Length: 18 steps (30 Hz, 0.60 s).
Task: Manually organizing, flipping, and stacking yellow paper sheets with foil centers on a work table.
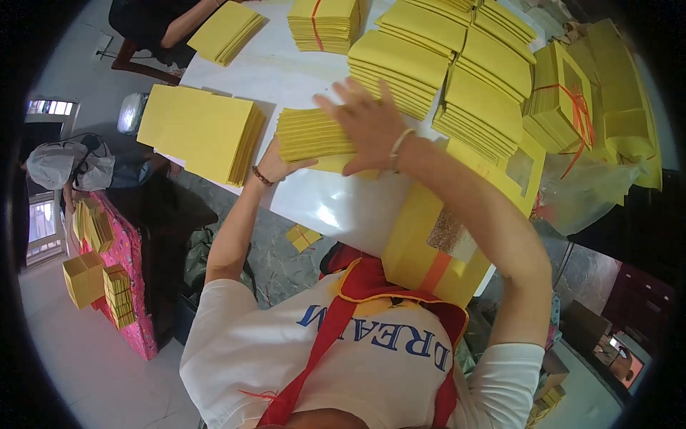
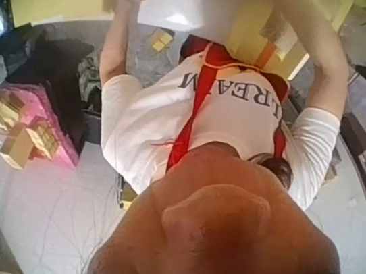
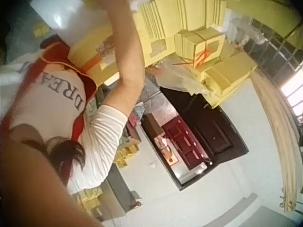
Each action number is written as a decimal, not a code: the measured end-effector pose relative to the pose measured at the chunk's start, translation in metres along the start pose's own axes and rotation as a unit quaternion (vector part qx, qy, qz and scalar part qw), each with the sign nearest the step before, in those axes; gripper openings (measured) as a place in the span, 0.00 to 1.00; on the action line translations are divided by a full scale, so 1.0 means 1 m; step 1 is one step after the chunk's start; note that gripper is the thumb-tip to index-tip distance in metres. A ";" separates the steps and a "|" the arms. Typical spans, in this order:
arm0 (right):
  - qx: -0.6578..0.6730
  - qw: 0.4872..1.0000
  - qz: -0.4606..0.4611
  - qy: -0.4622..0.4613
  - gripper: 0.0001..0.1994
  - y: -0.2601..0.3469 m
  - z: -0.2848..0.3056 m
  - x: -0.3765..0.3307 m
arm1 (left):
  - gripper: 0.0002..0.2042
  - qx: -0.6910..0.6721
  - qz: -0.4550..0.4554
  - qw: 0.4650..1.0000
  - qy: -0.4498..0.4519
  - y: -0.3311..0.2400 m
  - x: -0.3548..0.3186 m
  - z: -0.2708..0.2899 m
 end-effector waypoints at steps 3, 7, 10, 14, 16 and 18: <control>0.049 0.998 -0.029 0.019 0.54 0.002 -0.019 0.006 | 0.41 0.016 -0.010 1.000 -0.021 -0.041 -0.005 0.008; 0.289 0.954 -0.074 0.033 0.52 -0.009 -0.002 -0.003 | 0.53 -0.068 -0.141 0.984 -0.085 -0.083 -0.025 0.057; 0.503 0.855 -0.048 -0.115 0.49 -0.009 0.020 -0.019 | 0.65 -0.457 -0.137 0.874 -0.098 -0.113 -0.022 0.072; 0.605 0.771 -0.112 -0.163 0.50 -0.019 0.016 -0.027 | 0.73 -0.486 0.064 0.872 -0.016 -0.091 -0.006 0.035; 0.624 0.754 -0.121 -0.162 0.50 -0.021 0.008 -0.028 | 0.72 -0.278 -0.186 0.941 -0.043 -0.139 -0.033 0.041; 0.627 0.750 -0.148 -0.151 0.53 -0.024 -0.004 -0.026 | 0.69 -0.213 -0.087 0.971 -0.062 -0.119 -0.028 0.031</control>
Point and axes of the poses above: each hand's wrist, its own x-axis towards the middle knuckle, its own z-axis out of the back of the hand, y = z × x, the point moved 9 cm from there along x, towards the middle knuckle, and after that the axes turned 5 degrees about z, right-handed, at the moved point
